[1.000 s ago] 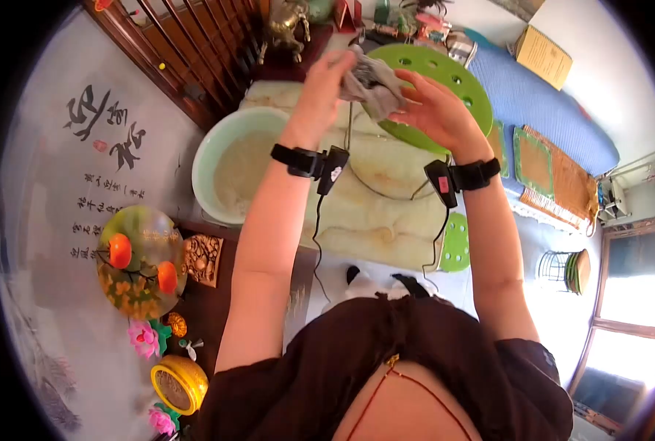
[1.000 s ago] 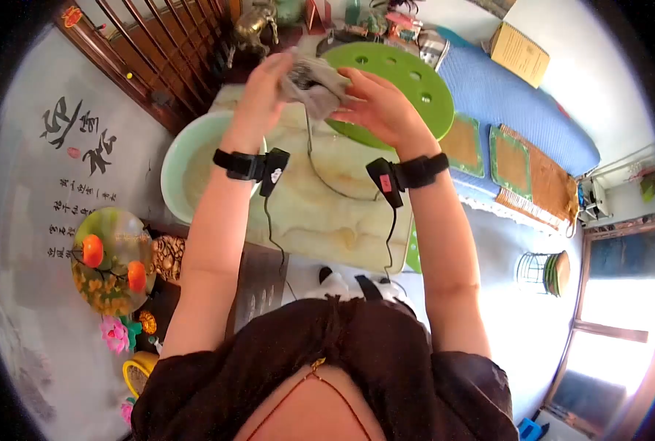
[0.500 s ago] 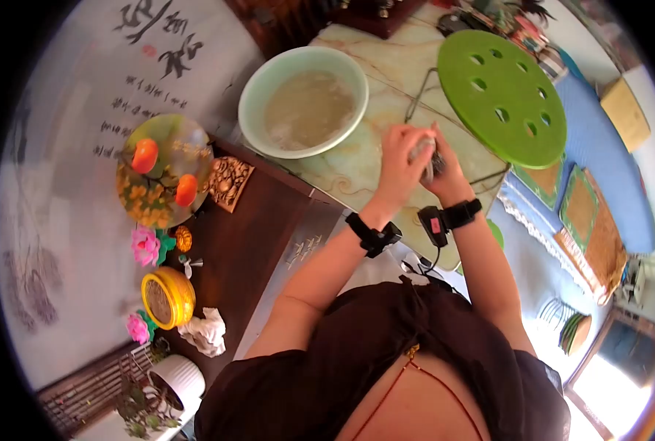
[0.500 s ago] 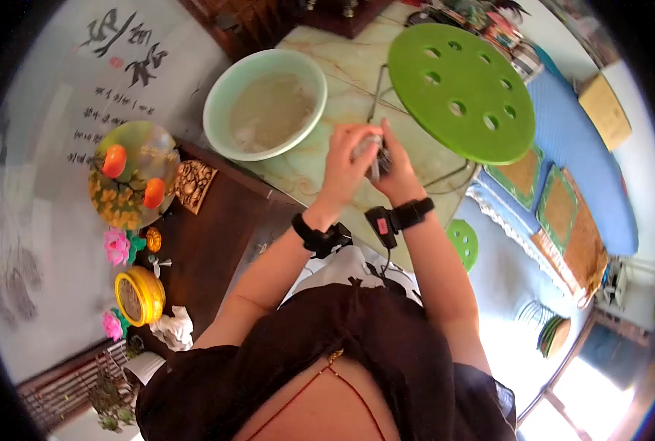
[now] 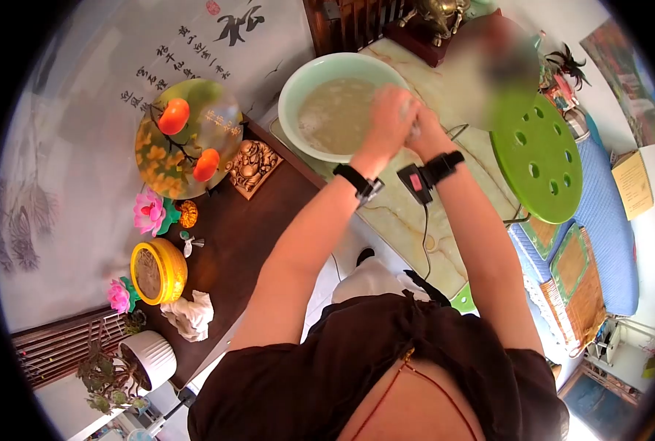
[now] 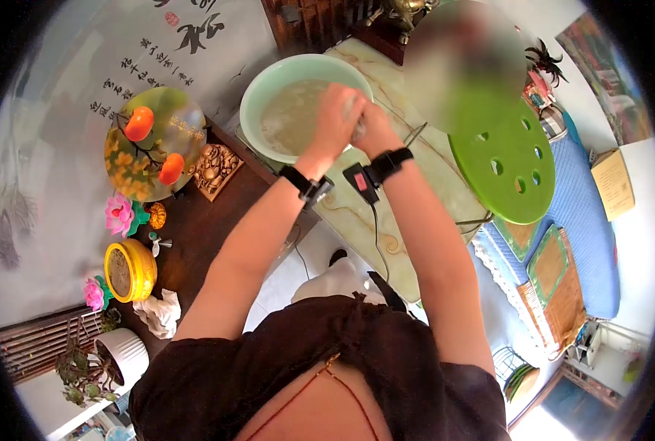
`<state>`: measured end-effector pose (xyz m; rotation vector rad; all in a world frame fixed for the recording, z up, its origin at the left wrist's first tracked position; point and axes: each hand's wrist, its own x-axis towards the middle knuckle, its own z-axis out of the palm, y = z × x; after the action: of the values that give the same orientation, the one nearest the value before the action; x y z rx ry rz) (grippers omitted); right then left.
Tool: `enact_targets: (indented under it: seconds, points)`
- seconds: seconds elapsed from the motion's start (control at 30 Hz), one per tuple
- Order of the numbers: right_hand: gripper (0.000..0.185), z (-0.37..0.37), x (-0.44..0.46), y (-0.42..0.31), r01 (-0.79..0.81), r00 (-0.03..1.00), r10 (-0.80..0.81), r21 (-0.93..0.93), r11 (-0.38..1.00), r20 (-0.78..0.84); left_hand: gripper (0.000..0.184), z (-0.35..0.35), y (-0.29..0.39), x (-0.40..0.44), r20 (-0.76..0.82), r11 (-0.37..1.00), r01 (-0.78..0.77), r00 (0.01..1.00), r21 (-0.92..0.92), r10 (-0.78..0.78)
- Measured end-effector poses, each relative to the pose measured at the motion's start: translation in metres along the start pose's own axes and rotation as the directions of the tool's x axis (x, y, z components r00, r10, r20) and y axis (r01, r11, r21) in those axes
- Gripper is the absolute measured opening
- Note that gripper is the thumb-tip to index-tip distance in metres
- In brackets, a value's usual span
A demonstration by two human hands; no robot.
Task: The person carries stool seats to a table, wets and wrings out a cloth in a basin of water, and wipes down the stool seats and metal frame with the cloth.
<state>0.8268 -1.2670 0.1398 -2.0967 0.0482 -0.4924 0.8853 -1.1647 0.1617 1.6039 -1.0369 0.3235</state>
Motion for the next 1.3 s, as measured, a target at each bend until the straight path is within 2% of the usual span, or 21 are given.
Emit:
enact_targets:
  seconds: [0.03,0.07,0.17,0.2,0.23,0.27,0.3,0.37,0.6,0.63,0.67,0.7,0.73,0.77,0.8,0.87,0.93,1.0,1.17,1.23,1.3]
  points:
    - [0.037,0.011,0.016,-0.004,-0.32,0.935,0.346,0.616,0.72,0.081,0.023,-0.004,-0.011,0.004,0.003,0.998,0.054,0.999,0.033,-0.055]
    - [0.038,0.018,0.032,0.0,-0.432,0.775,0.527,0.901,0.037,0.35,0.025,-0.008,-0.019,0.008,0.004,0.992,0.108,0.994,0.067,-0.108]
    - [0.037,0.051,0.066,0.061,-0.372,0.803,0.462,0.922,-0.105,0.376,0.028,-0.021,-0.042,0.019,-0.005,0.985,0.173,0.985,-0.019,-0.173]
    - [0.037,0.066,0.076,0.102,-0.376,0.801,0.462,0.921,-0.106,0.38,0.028,-0.025,-0.047,0.021,-0.007,0.984,0.177,0.984,-0.017,-0.177]
    - [0.036,0.073,0.081,0.108,-0.282,0.95,0.263,0.832,0.478,0.171,0.029,-0.029,-0.053,0.023,0.007,0.983,0.184,0.983,0.012,-0.184]
    - [0.036,0.077,0.083,0.115,0.0,0.995,-0.05,0.485,0.875,0.091,0.03,-0.031,-0.058,0.024,0.022,0.981,0.191,0.981,0.041,-0.192]
    - [0.035,0.076,0.077,0.123,-0.075,0.994,0.045,0.319,0.945,0.098,0.03,-0.032,-0.062,0.027,0.022,0.98,0.193,0.981,0.041,-0.194]
    - [0.034,0.067,0.07,0.072,-0.166,0.982,0.147,0.171,0.971,0.116,0.022,-0.032,-0.072,0.028,0.054,0.977,0.214,0.975,0.014,-0.214]
    - [0.032,0.051,0.066,0.002,-0.081,0.986,0.111,-0.22,0.972,0.124,0.034,-0.04,-0.081,0.03,0.166,0.961,0.266,0.947,0.082,-0.276]
    - [0.03,0.049,0.071,-0.003,-0.466,0.875,0.466,0.483,0.741,0.131,0.034,-0.041,-0.085,0.031,0.202,0.93,0.357,0.92,-0.084,-0.335]
    - [0.029,0.048,0.073,-0.006,-0.492,0.666,0.646,0.871,0.004,0.373,0.035,-0.042,-0.088,0.032,0.251,0.864,0.441,0.889,-0.242,-0.384]
    - [0.029,0.044,0.071,-0.005,-0.485,0.665,0.651,0.874,0.004,0.367,0.035,-0.045,-0.091,0.029,0.259,0.864,0.441,0.888,-0.244,-0.38]
    - [0.028,0.038,0.068,-0.001,-0.499,0.693,0.604,0.867,0.008,0.393,0.035,-0.059,-0.073,0.03,0.408,0.576,0.672,0.74,-0.464,-0.534]
    - [0.028,0.034,0.063,0.0,-0.513,0.716,0.558,0.858,0.013,0.42,0.036,-0.067,-0.065,0.029,0.59,0.178,0.8,0.553,-0.573,-0.588]
    - [0.028,0.03,0.057,0.0,-0.506,0.716,0.564,0.862,0.014,0.411,0.036,-0.068,-0.068,0.027,0.599,0.175,0.803,0.551,-0.569,-0.581]
    - [0.032,0.02,0.044,-0.009,-0.508,0.79,0.565,0.771,0.384,0.239,0.037,-0.067,-0.075,0.025,0.662,0.108,0.803,0.551,-0.586,-0.508]
    - [0.035,0.013,0.037,0.002,-0.433,0.851,0.471,0.818,0.378,0.233,0.037,-0.068,-0.079,0.023,0.687,0.167,0.844,0.515,-0.509,-0.513]
    - [0.034,0.004,0.026,-0.008,-0.447,0.805,0.564,0.812,0.375,0.183,0.037,-0.067,-0.077,0.023,0.708,0.199,0.853,0.514,-0.483,-0.484]
    - [0.037,-0.021,-0.001,-0.026,-0.503,0.753,0.658,0.636,0.586,-0.01,0.031,-0.052,-0.044,0.035,0.694,0.137,0.821,0.547,-0.554,-0.469]
    - [0.037,-0.033,-0.015,-0.044,-0.433,0.78,0.624,0.685,0.585,-0.04,0.029,-0.038,-0.026,0.043,0.67,0.058,0.753,0.615,-0.655,-0.415]
    - [0.036,-0.05,-0.031,-0.068,-0.344,0.816,0.57,0.716,0.607,-0.091,0.029,-0.022,-0.011,0.054,0.635,0.091,0.716,0.663,-0.692,-0.396]
